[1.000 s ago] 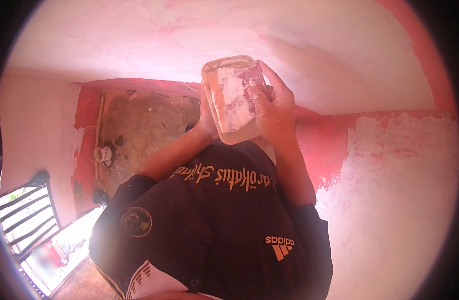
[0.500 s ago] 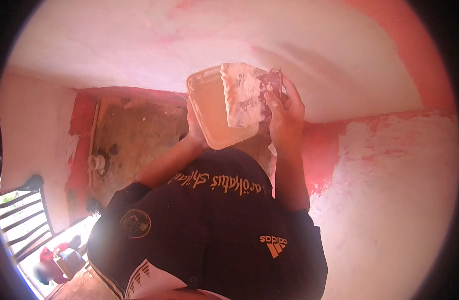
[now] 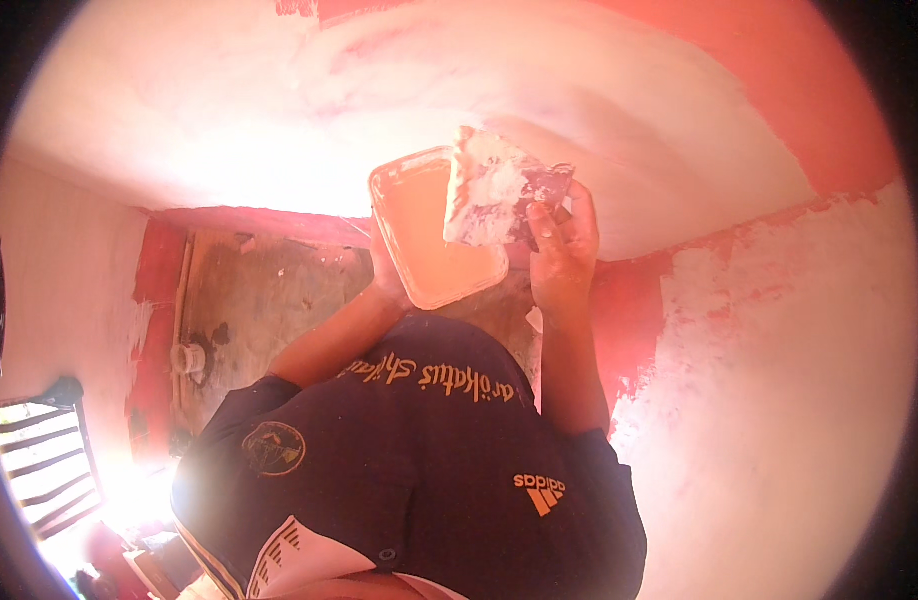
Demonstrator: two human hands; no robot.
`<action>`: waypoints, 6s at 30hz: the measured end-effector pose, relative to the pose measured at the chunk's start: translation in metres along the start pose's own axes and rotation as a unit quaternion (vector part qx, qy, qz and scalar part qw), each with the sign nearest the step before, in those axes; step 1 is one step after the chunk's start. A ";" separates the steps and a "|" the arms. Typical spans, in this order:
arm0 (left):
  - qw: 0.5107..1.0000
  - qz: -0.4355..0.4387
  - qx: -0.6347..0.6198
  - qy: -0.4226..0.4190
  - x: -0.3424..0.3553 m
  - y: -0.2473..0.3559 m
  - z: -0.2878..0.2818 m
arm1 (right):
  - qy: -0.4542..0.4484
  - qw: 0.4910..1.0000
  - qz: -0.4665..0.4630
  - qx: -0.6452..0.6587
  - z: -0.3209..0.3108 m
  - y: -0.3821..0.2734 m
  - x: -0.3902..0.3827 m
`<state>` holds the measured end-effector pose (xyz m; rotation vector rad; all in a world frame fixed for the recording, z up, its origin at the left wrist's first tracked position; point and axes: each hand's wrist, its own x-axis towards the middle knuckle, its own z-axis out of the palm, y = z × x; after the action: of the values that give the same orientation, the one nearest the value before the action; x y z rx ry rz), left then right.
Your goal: The person applies plaster to the corner and upper section of a room using a putty knife, repeatedly taking plaster from a plastic container.
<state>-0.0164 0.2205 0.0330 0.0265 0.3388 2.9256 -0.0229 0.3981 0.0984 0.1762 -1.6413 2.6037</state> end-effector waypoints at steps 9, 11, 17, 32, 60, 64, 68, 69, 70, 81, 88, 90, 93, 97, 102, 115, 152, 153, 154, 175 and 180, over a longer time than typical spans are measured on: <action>0.997 -0.070 -0.025 -0.002 -0.003 0.001 0.008 | 0.013 0.988 -0.031 -0.150 0.005 -0.026 -0.003; 0.994 -0.103 -0.039 -0.001 -0.007 0.006 0.021 | 0.035 0.989 -0.052 -0.136 0.009 -0.037 -0.010; 0.988 -0.145 -0.001 0.059 -0.026 0.014 0.043 | 0.060 0.988 -0.086 -0.117 0.032 -0.048 -0.038; 0.984 -0.082 0.102 -0.123 -0.036 0.033 0.087 | 0.141 0.969 -0.162 -0.121 0.078 -0.065 -0.074; 0.836 0.146 0.487 -0.206 -0.025 0.026 0.053 | 0.304 0.905 -0.294 -0.047 -0.061 -0.209 -0.006; 0.860 0.126 0.456 -0.193 -0.022 0.026 0.031 | 0.386 0.806 -0.384 -0.231 -0.125 -0.248 0.044; 0.956 0.004 0.252 -0.152 -0.030 0.029 -0.007 | 0.484 0.580 -0.430 -0.495 -0.184 -0.277 0.076; 0.973 -0.029 0.201 -0.110 -0.036 0.034 -0.004 | 0.517 0.542 -0.414 -0.518 -0.180 -0.277 0.088; 0.985 -0.063 0.148 -0.069 -0.040 0.039 -0.003 | 0.548 0.501 -0.396 -0.540 -0.173 -0.274 0.098; 0.958 0.011 0.270 -0.102 -0.061 0.059 -0.021 | 0.427 0.528 -0.470 -0.563 -0.079 -0.177 0.091; 0.923 0.095 0.345 -0.142 -0.068 0.053 -0.048 | 0.510 0.431 -0.343 -0.661 -0.185 -0.235 0.113; 0.944 0.092 0.292 -0.124 -0.071 0.056 -0.044 | 0.428 0.502 -0.401 -0.636 -0.113 -0.184 0.127; 0.967 0.068 0.221 -0.108 -0.073 0.057 -0.031 | 0.354 0.557 -0.479 -0.578 -0.071 -0.163 0.096; 0.947 0.073 0.298 -0.098 -0.067 0.059 -0.050 | 0.517 0.536 -0.311 -0.591 -0.128 -0.220 0.092; 0.971 0.036 0.219 -0.091 -0.067 0.053 -0.045 | 0.456 0.516 -0.479 -0.544 -0.138 -0.194 0.127; 0.972 0.062 0.212 -0.085 -0.072 0.050 -0.039 | 0.438 0.443 -0.447 -0.642 -0.157 -0.182 0.143; 0.983 0.044 0.162 -0.078 -0.081 0.058 -0.067 | 0.555 0.475 -0.372 -0.573 -0.246 -0.126 0.100; 0.991 0.017 0.123 -0.054 -0.081 0.057 -0.055 | 0.529 0.503 -0.343 -0.591 -0.213 -0.117 0.111; 0.996 -0.011 0.083 -0.025 -0.083 0.057 -0.049 | 0.500 0.530 -0.311 -0.610 -0.156 -0.102 0.116; 0.981 0.068 0.169 -0.067 -0.077 0.063 -0.074 | 0.255 0.660 -0.449 -0.545 -0.018 -0.060 0.082; 0.974 0.074 0.209 -0.045 -0.082 0.060 -0.060 | 0.546 0.629 -0.266 -0.486 -0.100 -0.208 0.070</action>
<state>0.0504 0.1339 -0.0111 0.2530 0.9679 2.9234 -0.0763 0.5770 0.2508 -0.7006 -1.6806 0.6964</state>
